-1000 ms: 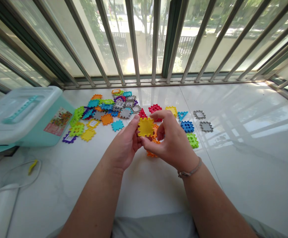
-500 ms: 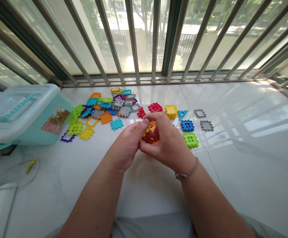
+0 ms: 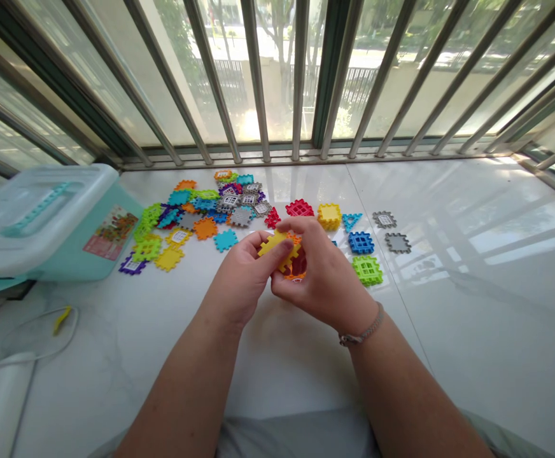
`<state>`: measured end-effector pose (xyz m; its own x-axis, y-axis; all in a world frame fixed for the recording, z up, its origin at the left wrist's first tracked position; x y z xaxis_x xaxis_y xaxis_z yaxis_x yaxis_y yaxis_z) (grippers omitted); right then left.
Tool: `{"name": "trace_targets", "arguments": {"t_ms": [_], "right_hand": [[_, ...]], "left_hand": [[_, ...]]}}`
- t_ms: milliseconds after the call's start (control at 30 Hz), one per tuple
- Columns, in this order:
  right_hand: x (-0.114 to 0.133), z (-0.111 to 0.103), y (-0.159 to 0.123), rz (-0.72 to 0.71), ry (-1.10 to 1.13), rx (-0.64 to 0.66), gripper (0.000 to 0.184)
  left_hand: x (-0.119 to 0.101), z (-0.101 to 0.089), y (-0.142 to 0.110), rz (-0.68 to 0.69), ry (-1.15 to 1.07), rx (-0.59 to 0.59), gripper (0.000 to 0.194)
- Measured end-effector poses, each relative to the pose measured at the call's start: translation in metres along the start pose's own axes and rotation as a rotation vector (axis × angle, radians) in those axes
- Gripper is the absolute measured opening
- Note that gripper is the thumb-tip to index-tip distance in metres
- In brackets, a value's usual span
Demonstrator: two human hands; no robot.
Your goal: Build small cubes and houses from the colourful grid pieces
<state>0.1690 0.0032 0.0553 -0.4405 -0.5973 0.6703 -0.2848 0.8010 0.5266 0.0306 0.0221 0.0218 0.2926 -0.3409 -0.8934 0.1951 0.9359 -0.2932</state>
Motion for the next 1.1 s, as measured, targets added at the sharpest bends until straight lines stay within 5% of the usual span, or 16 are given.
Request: {"name": "trace_targets", "arguments": {"t_ms": [400, 600, 1100], "right_hand": [[-0.0029, -0.0012, 0.0005, 0.024, -0.014, -0.062, 0.056], [-0.0033, -0.0014, 0.0011, -0.001, -0.039, -0.043, 0.068], [0.0033, -0.0047, 0.0050, -0.036, -0.045, -0.040, 0.046]], "left_hand": [[-0.0080, -0.0085, -0.0013, 0.142, 0.119, -0.165, 0.047], [-0.0065, -0.0104, -0.0003, 0.162, 0.231, -0.153, 0.038], [-0.0078, -0.0035, -0.0007, 0.181, 0.059, -0.079, 0.045]]}}
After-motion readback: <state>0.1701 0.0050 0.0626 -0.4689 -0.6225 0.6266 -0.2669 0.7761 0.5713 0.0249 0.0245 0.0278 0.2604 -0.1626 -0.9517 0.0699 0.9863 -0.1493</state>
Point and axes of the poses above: each hand's wrist, its own y-axis towards the middle knuckle, its own z-axis out of the palm, x = y × z, the point moved 5 cm from there along y, towards the middle knuckle, and after that the axes turned 5 degrees about -z, right-handed, at the moved point
